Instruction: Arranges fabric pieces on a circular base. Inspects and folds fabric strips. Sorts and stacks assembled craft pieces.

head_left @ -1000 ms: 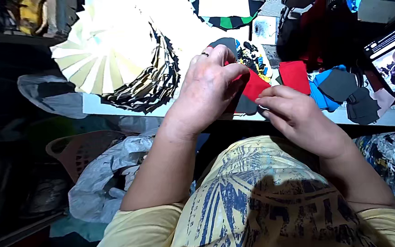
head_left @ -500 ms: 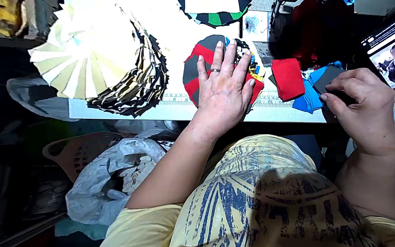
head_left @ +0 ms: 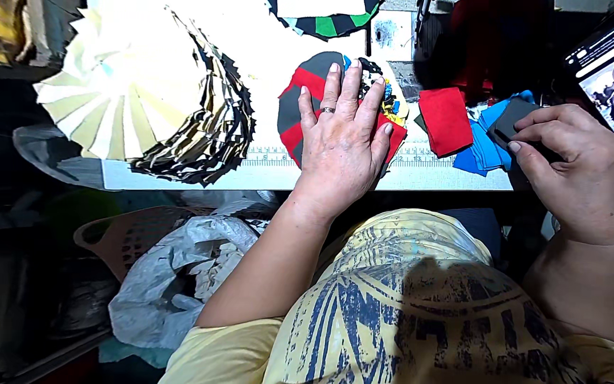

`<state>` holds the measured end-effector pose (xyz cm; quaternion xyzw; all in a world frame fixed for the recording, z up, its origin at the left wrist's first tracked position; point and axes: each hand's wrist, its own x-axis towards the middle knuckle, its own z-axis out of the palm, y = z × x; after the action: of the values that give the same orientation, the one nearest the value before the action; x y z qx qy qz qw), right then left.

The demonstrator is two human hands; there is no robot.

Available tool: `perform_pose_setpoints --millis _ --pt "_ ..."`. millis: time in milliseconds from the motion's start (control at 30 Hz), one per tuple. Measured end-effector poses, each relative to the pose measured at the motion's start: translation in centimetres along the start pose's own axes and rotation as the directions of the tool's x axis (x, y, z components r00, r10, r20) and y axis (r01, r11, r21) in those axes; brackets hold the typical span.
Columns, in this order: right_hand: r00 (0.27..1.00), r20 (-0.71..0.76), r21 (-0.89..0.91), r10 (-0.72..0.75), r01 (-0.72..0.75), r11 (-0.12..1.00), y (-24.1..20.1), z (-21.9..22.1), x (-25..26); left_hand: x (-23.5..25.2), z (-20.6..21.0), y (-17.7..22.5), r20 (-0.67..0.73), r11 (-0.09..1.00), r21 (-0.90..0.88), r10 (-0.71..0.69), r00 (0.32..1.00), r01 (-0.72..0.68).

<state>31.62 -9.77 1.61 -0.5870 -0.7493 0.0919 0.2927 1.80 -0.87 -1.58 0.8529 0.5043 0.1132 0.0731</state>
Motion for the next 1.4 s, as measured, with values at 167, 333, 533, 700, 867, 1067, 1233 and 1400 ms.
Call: perform_pose_setpoints --millis 167,333,533,700,867,1067,1233,1400 --pt "0.993 -0.083 0.018 0.083 -0.081 0.997 0.4 0.4 0.7 0.0 0.0 0.0 0.005 1.0 -0.006 0.006 1.0 -0.006" --pt "0.944 -0.296 0.132 0.143 -0.108 0.985 1.5 0.0 2.6 -0.1 -0.6 -0.3 0.017 0.995 -0.102 0.008 1.0 -0.006" --pt "0.954 -0.293 0.364 0.065 0.049 0.93 -1.4 -1.1 5.2 0.0 -2.6 -0.2 -0.207 0.842 -0.511 0.075 0.975 -0.174" --pt "0.978 -0.096 0.678 -0.184 0.2 0.707 -5.3 0.8 7.4 0.3 -4.3 1.1 -0.082 0.218 -0.971 0.069 0.994 -0.095" --pt "0.972 0.033 0.789 -0.232 0.117 0.603 -6.1 2.6 8.2 -0.1 -4.4 1.3 -0.02 0.013 -1.0 0.11 0.994 -0.022" --pt "0.991 0.048 0.69 -0.124 0.057 0.722 -6.3 3.7 8.5 0.2 -4.3 0.8 -0.153 0.304 -0.942 -0.006 0.988 -0.144" --pt "0.998 -0.038 0.671 -0.046 0.059 0.739 -7.0 4.7 9.1 1.0 -4.4 0.5 -0.282 0.437 -0.864 -0.007 0.959 -0.251" --pt "0.979 -0.196 0.633 -0.056 0.17 0.756 -7.9 5.1 9.8 2.0 -6.0 -0.1 -0.42 0.519 -0.777 -0.006 0.908 -0.356"
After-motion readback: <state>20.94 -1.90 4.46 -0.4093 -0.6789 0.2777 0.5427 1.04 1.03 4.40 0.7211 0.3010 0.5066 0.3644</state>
